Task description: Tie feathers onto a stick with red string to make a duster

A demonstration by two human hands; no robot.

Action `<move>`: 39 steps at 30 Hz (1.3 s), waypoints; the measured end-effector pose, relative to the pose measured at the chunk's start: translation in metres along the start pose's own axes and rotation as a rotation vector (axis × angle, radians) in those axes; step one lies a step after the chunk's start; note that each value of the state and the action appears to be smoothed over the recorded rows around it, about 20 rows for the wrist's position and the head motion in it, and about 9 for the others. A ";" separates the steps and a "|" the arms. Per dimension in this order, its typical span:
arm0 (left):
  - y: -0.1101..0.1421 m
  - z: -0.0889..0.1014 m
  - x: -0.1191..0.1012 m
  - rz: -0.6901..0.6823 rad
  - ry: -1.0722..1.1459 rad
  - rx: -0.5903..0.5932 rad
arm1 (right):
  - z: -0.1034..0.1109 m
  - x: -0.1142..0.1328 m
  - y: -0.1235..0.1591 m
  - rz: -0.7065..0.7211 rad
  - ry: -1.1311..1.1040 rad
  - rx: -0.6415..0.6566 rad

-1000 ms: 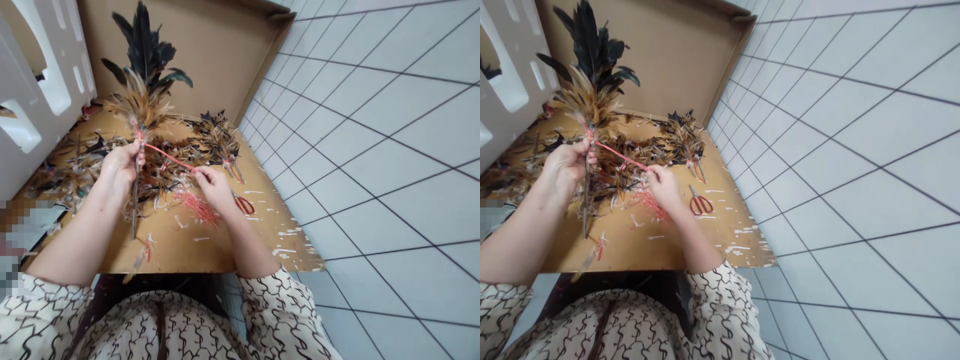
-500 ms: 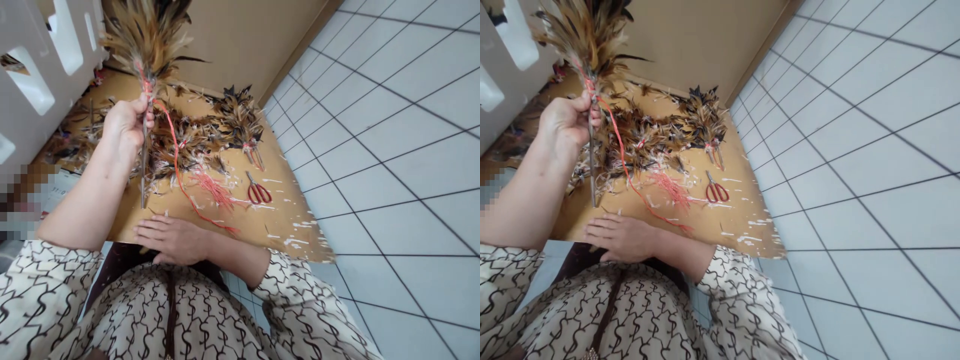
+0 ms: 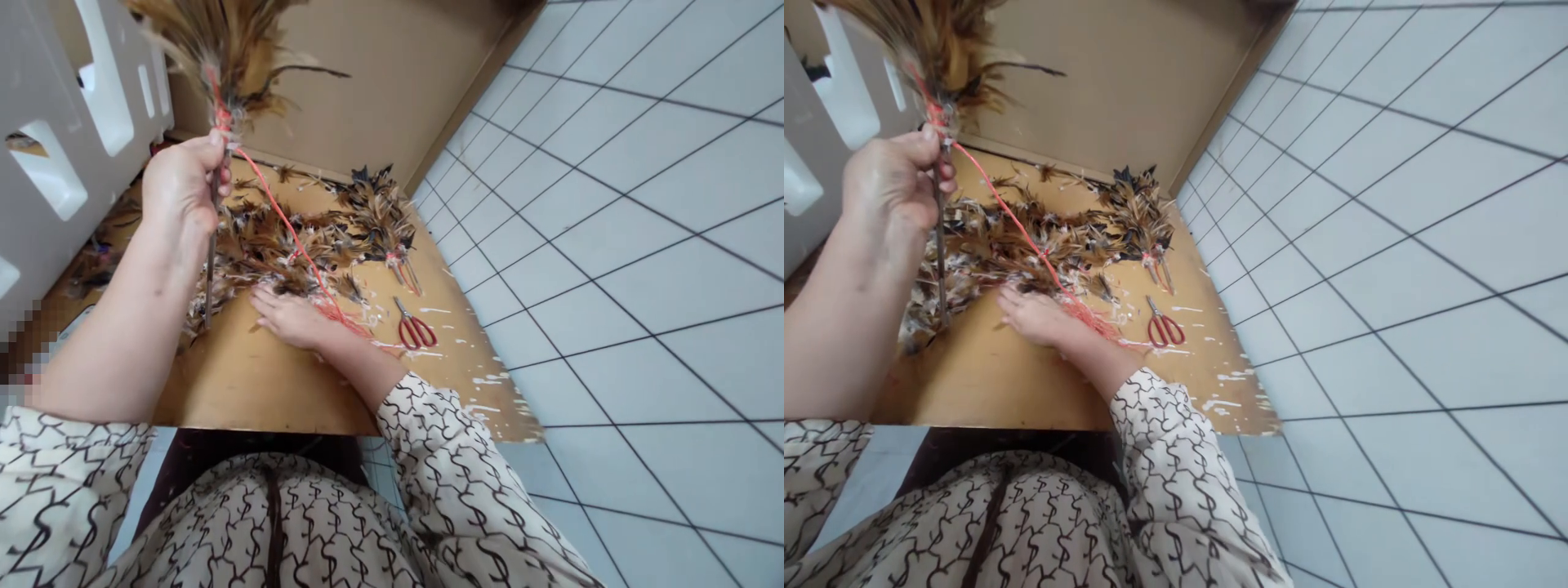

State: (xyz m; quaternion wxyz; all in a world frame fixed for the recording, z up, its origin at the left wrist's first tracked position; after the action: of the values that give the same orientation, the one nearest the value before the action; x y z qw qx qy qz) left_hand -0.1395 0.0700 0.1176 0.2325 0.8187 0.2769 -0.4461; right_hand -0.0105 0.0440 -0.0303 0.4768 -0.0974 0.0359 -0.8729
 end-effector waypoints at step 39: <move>0.013 0.000 0.086 0.418 0.146 0.057 | 0.062 -0.104 0.005 -1.125 -0.690 -0.706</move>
State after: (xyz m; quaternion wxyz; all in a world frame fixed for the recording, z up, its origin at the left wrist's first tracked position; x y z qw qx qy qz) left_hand -0.0918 0.0814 0.0452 0.2759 0.8947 0.1047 -0.3353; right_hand 0.0604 0.1303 0.0152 -0.1171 -0.5166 0.1068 -0.8414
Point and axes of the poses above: each hand's wrist, its own y-axis away from the middle knuckle, its own z-axis out of the back of the hand, x = y × z, the point moved 4 cm from there along -y, towards the middle knuckle, and after that the axes turned 14 degrees about -x, right-handed, at the moved point
